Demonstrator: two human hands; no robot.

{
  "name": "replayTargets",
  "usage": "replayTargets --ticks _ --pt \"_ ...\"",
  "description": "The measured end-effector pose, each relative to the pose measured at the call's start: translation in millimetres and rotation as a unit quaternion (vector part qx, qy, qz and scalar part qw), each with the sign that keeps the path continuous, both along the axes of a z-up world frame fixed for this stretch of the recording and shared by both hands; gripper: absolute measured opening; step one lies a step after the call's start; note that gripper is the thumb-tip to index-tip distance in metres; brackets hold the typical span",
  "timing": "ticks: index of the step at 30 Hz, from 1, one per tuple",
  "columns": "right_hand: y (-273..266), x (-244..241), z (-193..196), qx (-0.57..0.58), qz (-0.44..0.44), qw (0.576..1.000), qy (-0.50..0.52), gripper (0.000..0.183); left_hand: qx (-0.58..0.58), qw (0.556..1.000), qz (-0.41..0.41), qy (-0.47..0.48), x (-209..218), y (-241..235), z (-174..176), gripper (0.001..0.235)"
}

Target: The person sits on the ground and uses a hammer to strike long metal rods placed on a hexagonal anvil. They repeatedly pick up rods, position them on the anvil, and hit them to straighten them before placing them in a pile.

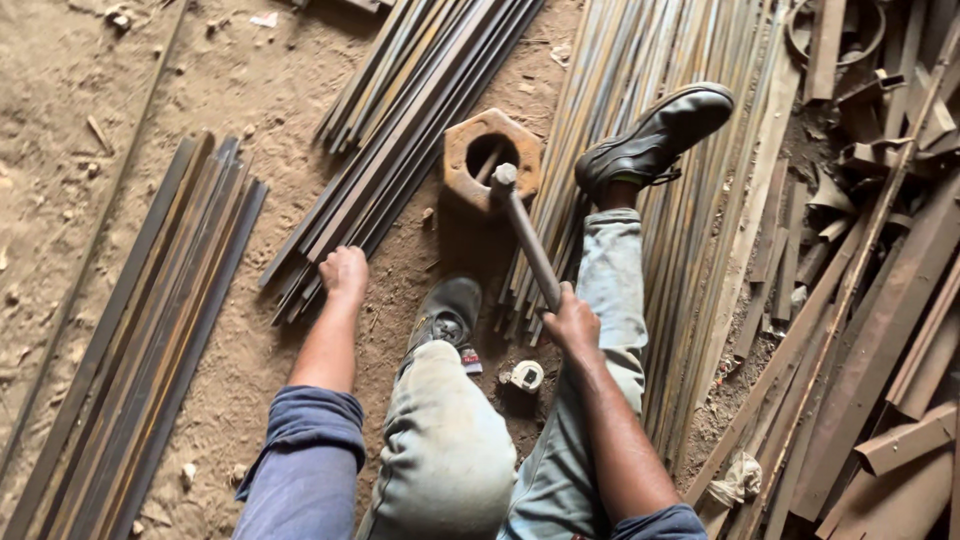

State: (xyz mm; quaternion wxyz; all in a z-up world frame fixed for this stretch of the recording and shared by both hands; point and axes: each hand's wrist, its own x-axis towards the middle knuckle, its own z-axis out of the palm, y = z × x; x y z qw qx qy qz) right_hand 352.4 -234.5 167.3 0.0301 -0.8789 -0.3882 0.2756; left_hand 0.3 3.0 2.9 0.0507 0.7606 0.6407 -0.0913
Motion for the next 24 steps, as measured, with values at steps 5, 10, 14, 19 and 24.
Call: replayTargets --ticks 5,10,14,19,24 --pt "-1.0 4.0 -5.9 -0.016 0.005 1.0 0.003 0.052 -0.152 0.987 -0.024 0.055 -1.6 2.6 36.1 0.046" --pt "-2.3 6.4 -14.8 -0.023 0.003 1.0 0.017 0.055 0.048 0.996 0.011 -0.072 -19.0 -9.6 46.2 0.027" --pt "-0.9 5.0 -10.8 -0.019 0.003 1.0 0.021 0.05 0.221 0.975 0.005 -0.022 -31.3 -10.5 35.6 0.064" --pt "2.1 0.3 -5.0 -0.044 -0.019 0.998 0.036 0.054 0.007 0.991 0.096 -0.092 -45.2 5.6 11.5 0.065" --pt "1.9 3.4 -8.9 -0.047 -0.021 0.998 0.039 0.052 -0.04 0.982 0.135 -0.126 -48.3 16.1 18.4 0.052"
